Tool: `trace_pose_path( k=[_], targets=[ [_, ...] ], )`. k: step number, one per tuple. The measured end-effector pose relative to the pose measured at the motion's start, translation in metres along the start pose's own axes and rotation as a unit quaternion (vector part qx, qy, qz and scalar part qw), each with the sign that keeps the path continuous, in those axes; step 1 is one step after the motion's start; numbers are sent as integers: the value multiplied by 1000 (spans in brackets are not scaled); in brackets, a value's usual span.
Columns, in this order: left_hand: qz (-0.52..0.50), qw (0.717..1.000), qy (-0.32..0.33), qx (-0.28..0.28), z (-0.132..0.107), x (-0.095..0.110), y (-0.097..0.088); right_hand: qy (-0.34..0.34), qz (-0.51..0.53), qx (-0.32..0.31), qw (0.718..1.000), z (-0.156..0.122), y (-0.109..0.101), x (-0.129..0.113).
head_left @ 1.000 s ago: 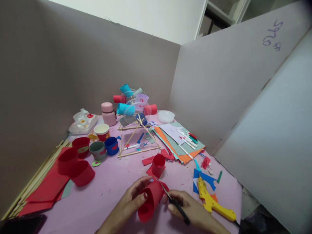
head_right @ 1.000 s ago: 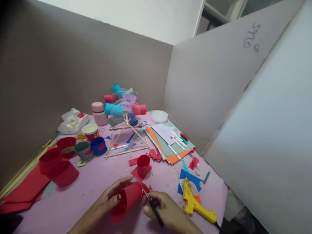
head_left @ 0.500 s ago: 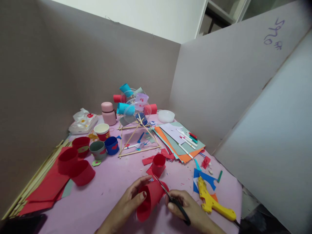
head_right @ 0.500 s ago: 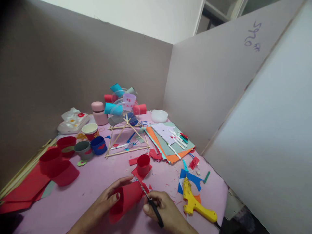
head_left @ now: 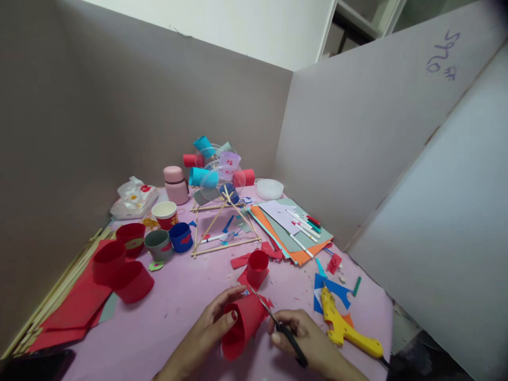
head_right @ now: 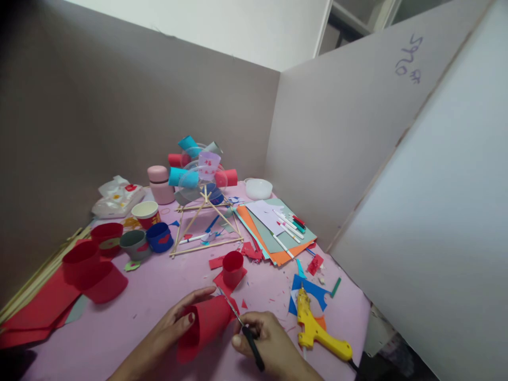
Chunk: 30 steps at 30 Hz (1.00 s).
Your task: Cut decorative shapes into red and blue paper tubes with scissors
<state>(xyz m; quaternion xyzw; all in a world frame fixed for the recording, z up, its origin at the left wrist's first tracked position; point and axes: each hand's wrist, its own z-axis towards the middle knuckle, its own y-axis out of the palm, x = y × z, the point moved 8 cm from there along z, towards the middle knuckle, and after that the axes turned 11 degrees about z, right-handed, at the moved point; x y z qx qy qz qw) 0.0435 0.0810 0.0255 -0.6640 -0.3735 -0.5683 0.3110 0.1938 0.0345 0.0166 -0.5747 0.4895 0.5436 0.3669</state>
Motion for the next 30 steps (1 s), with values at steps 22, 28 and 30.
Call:
trace_pose_path(
  k=[22,28,30],
  targets=[
    [-33,982,-24,183,-5,1,-40,55,299,-98,948,4,17,30],
    [29,968,-34,247,-3,-3,-54,87,395,-137,904,5,21,43],
    [52,965,-28,257,-2,-1,-57,84,406,-144,899,4,23,44]
  ],
)
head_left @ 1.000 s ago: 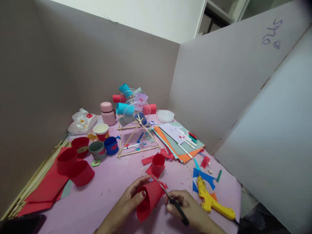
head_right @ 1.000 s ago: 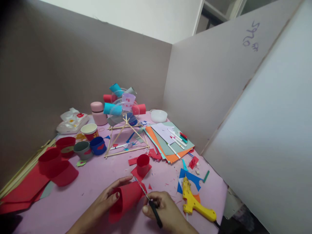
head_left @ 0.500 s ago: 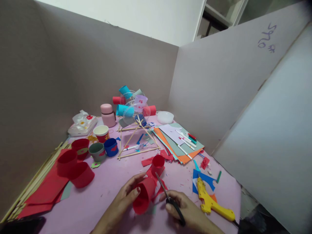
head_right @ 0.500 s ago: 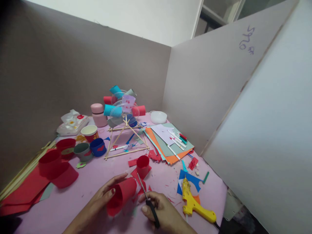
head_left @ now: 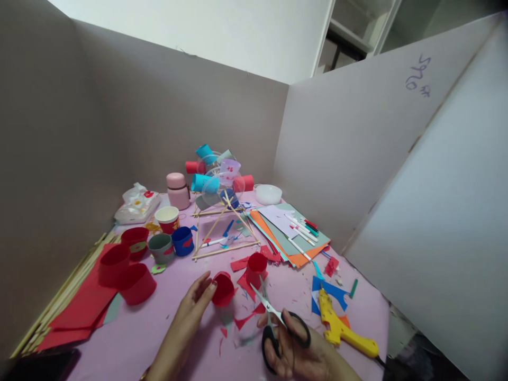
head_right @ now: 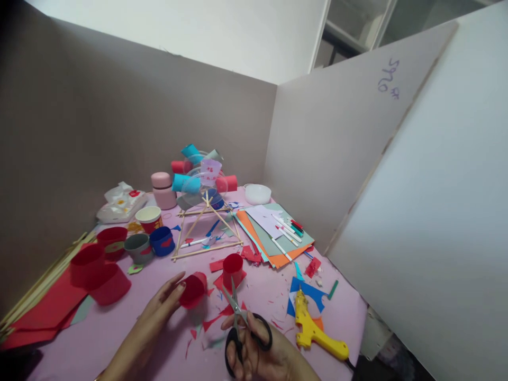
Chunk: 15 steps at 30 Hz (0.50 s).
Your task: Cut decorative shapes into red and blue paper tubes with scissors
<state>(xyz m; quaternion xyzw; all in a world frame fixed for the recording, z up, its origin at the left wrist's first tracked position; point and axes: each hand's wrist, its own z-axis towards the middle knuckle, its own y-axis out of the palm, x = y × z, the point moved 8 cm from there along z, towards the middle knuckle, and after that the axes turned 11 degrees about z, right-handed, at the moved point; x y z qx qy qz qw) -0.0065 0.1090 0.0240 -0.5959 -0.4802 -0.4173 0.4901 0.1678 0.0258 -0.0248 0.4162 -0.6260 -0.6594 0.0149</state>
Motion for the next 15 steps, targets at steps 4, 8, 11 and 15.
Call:
trace_pose_path(
  k=[4,8,11,15],
  targets=[
    [41,998,32,41,7,2,-8,-11,12,-9,1000,-1,3,1],
    [97,978,107,152,-1,13,-23,-31,5,-16,999,-3,8,-2],
    [132,966,174,141,-21,26,-10,-46,-7,-20,999,-1,11,-3],
    [154,968,199,9,-42,35,34,-36,-14,-29,999,2,17,2]
  ],
)
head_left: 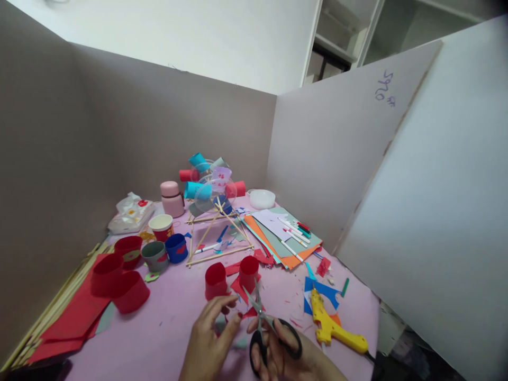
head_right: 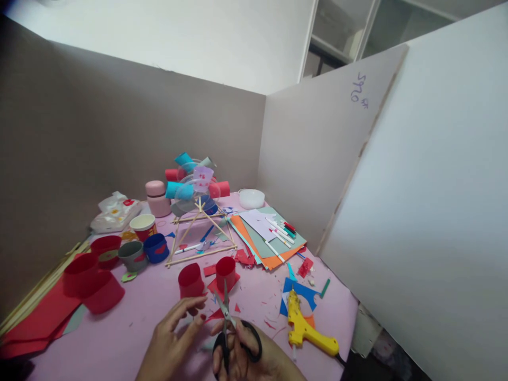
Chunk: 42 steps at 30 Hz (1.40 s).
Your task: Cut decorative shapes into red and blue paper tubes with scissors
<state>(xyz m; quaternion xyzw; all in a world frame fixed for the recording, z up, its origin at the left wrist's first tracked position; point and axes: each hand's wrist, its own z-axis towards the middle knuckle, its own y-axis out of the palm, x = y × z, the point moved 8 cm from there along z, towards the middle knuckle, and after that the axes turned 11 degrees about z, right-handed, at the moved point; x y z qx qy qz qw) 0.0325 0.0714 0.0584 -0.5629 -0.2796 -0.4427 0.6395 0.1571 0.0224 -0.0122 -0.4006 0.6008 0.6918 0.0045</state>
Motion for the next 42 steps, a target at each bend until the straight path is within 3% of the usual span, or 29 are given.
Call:
trace_pose_path(
  k=[5,11,14,19,22,28,34,38,42],
  targets=[
    [-14,997,-13,-73,-5,7,24,17,21,-12,1000,-4,7,9],
    [-13,997,-71,-24,-6,-11,14,15,80,-71,994,-3,7,0],
    [-10,995,-100,30,-5,-23,-4,10,77,-61,995,4,4,-7],
    [35,972,-146,180,-1,-43,-66,15,63,-52,997,8,3,-4],
    [77,968,-141,193,10,-50,-86,18,62,-50,997,7,4,-1],
    [181,968,-67,160,24,-39,-74,40,47,-24,998,5,2,5],
    [195,979,23,50,30,-6,-40,16,31,-18,999,11,-5,15],
    [160,985,12,61,31,-2,-41,-43,-29,22,998,19,-16,6],
    [68,992,-30,105,13,-1,-45,-133,-90,52,986,19,-21,-16]
  ],
)
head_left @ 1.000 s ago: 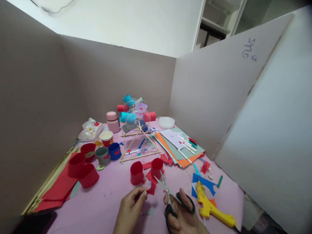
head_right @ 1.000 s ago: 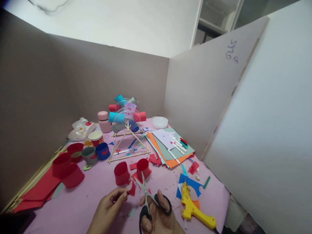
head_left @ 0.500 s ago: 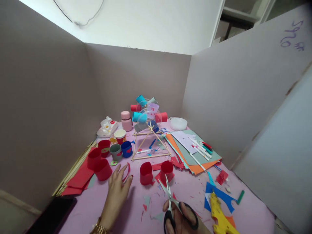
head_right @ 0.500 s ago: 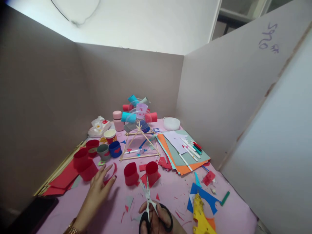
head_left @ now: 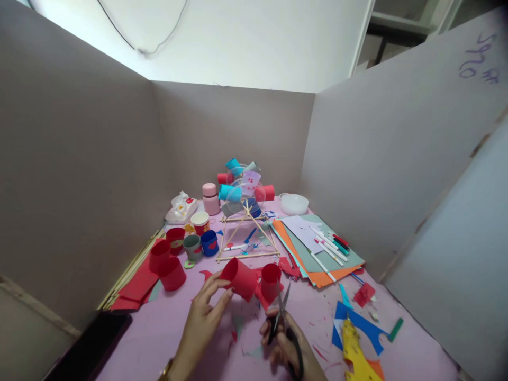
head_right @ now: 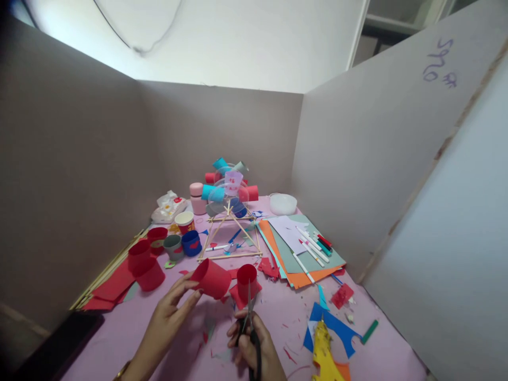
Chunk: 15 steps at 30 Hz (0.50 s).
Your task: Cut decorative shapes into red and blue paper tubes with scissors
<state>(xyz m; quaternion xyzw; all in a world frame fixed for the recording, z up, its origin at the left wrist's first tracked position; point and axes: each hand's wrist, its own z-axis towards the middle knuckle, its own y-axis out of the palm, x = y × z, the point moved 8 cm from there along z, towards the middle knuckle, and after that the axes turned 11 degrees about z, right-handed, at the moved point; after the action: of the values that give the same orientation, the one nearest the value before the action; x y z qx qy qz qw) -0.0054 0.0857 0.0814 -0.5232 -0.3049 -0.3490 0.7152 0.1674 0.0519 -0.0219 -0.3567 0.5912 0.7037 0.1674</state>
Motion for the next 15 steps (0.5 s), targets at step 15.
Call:
trace_pose_path(
  k=[15],
  targets=[
    [-174,977,-120,-29,-59,-4,40,-133,-59,35,989,-12,22,-42]
  ],
)
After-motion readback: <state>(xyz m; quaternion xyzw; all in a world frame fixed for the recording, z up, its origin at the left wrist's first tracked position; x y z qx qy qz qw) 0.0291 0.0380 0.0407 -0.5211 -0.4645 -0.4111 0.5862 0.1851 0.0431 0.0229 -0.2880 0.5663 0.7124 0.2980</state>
